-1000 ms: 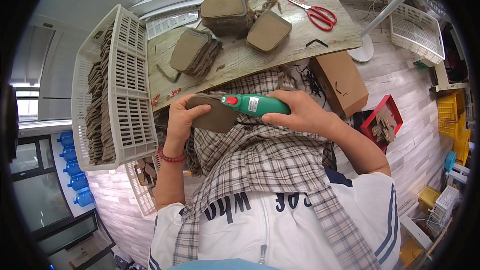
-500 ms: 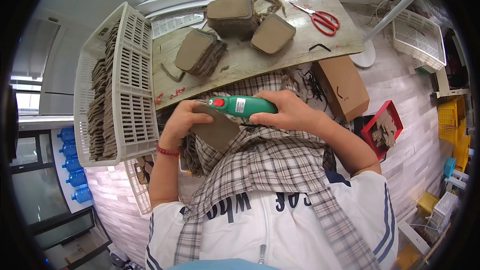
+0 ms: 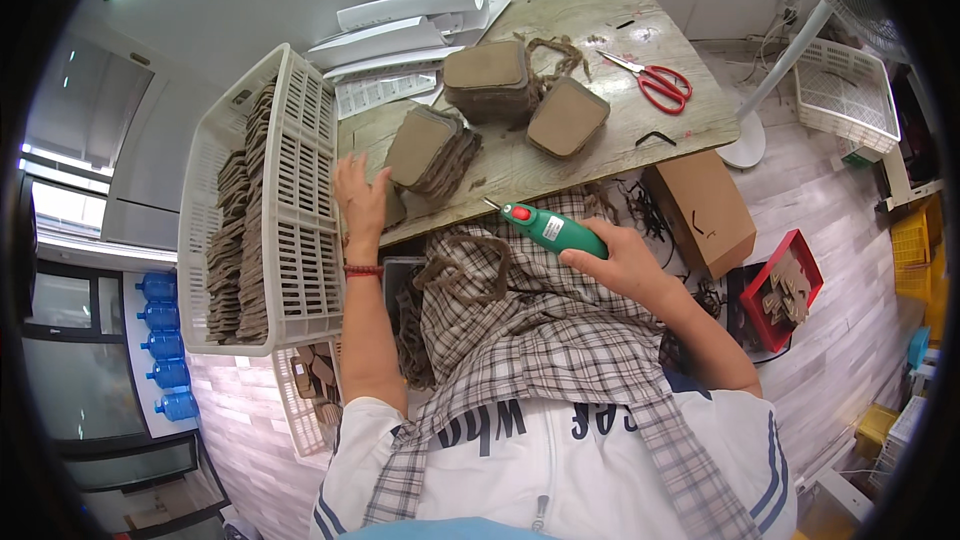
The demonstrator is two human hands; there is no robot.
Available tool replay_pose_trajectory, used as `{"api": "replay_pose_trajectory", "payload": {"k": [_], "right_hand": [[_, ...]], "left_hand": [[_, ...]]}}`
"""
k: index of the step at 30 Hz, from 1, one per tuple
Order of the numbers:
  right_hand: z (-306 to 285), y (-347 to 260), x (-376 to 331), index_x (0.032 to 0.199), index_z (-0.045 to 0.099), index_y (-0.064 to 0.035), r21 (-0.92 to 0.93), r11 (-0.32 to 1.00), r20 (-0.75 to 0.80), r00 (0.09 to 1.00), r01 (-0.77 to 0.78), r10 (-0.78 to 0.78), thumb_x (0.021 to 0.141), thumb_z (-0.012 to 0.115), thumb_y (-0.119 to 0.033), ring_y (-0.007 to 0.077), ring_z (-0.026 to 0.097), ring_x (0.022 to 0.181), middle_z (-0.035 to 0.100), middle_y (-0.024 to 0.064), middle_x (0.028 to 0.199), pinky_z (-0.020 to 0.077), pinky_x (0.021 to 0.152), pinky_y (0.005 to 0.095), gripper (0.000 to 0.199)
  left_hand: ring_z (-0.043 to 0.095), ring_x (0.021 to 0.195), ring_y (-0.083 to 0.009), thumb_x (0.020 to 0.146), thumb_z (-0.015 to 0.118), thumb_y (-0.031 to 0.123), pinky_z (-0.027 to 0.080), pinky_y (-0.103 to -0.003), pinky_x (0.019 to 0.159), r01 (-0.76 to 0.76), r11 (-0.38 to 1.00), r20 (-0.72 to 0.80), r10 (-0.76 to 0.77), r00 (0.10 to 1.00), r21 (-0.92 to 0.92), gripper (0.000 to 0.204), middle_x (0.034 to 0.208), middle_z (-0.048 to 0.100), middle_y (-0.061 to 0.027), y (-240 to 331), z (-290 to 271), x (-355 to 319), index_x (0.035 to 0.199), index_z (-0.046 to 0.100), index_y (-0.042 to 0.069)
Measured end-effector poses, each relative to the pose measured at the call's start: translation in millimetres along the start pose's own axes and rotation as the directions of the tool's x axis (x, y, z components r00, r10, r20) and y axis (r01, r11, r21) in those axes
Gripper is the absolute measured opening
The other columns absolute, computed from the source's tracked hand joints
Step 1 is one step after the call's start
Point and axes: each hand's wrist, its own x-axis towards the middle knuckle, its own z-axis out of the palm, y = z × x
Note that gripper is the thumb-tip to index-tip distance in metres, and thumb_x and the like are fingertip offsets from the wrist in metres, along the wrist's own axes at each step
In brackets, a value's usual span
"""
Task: The person uses a green rotary cutter to trim the edges of small brown fabric pieces. They pick up each piece from a white basket, trim its edges, and place it on a table. The person repeats this process for multiple pieces throughout the video.
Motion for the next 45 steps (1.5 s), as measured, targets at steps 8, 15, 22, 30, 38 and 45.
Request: {"api": "replay_pose_trajectory", "payload": {"k": [8,15,22,30,38,45], "right_hand": [[7.7,2.5,-1.2,0.106,0.062,0.0004,0.037,0.999,-0.094,0.995,0.016,-0.012,0.084,0.071,-0.034,0.0153,0.060,0.068,0.064,0.0107,0.076,0.0482,0.065,0.0307,0.042],[8.8,-17.0,2.3,0.109,0.062,0.0001,0.056,0.998,-0.146,0.989,0.005,0.004,0.085,0.070,-0.033,0.0131,0.058,0.067,0.064,0.0086,0.078,0.0475,0.064,0.0294,0.042],[18.6,-39.1,5.2,0.112,0.061,-0.0007,0.083,0.991,-0.248,0.965,0.103,-0.080,0.087,0.070,-0.030,0.0112,0.057,0.070,0.064,0.0065,0.080,0.0472,0.065,0.0278,0.040],[18.3,-45.2,0.6,0.112,0.060,-0.0002,0.103,0.989,-0.261,0.962,0.104,-0.074,0.087,0.070,-0.028,0.0100,0.056,0.072,0.063,0.0053,0.081,0.0469,0.066,0.0265,0.039],[16.4,-43.8,1.9,0.113,0.060,0.0003,0.148,0.982,-0.278,0.958,0.117,-0.072,0.087,0.070,-0.028,0.0102,0.056,0.073,0.063,0.0062,0.082,0.0471,0.067,0.0267,0.040],[13.2,-46.4,4.8,0.112,0.060,0.0015,0.154,0.979,-0.306,0.949,0.135,-0.083,0.087,0.071,-0.028,0.0106,0.057,0.073,0.064,0.0072,0.083,0.0477,0.067,0.0267,0.041]], "left_hand": [[0.035,0.128,-0.0361,0.071,0.081,0.022,0.028,-0.048,0.106,0.043,0.983,0.030,-0.039,0.999,-0.180,0.046,0.120,0.050,-0.0182,55.2,-6.3,12.5,0.102,0.054,0.001],[0.058,0.090,-0.0209,0.081,0.072,0.001,0.047,-0.032,0.082,0.308,0.192,0.214,-0.395,0.894,-0.932,0.028,0.100,0.060,-0.0065,93.1,-24.5,-7.4,0.098,0.050,0.003],[0.059,0.105,-0.0208,0.084,0.065,-0.006,0.050,-0.036,0.093,0.109,-0.547,0.400,-0.446,0.801,-0.830,0.044,0.117,0.060,-0.0062,165.2,-29.5,-26.9,0.125,0.051,0.005],[0.058,0.108,-0.0214,0.086,0.064,-0.003,0.050,-0.036,0.095,0.060,-0.670,0.430,-0.403,0.808,-0.740,0.042,0.118,0.059,-0.0059,182.4,-25.9,-24.6,0.125,0.051,0.007],[0.058,0.107,-0.0207,0.086,0.063,-0.005,0.050,-0.035,0.094,0.094,-0.618,0.398,-0.374,0.838,-0.781,0.041,0.118,0.060,-0.0059,196.3,-20.2,-36.7,0.123,0.052,0.007],[0.058,0.108,-0.0217,0.087,0.062,-0.006,0.050,-0.035,0.095,0.168,-0.607,0.454,-0.355,0.817,-0.777,0.042,0.119,0.059,-0.0066,207.4,-18.4,-51.0,0.125,0.049,0.007]]}}
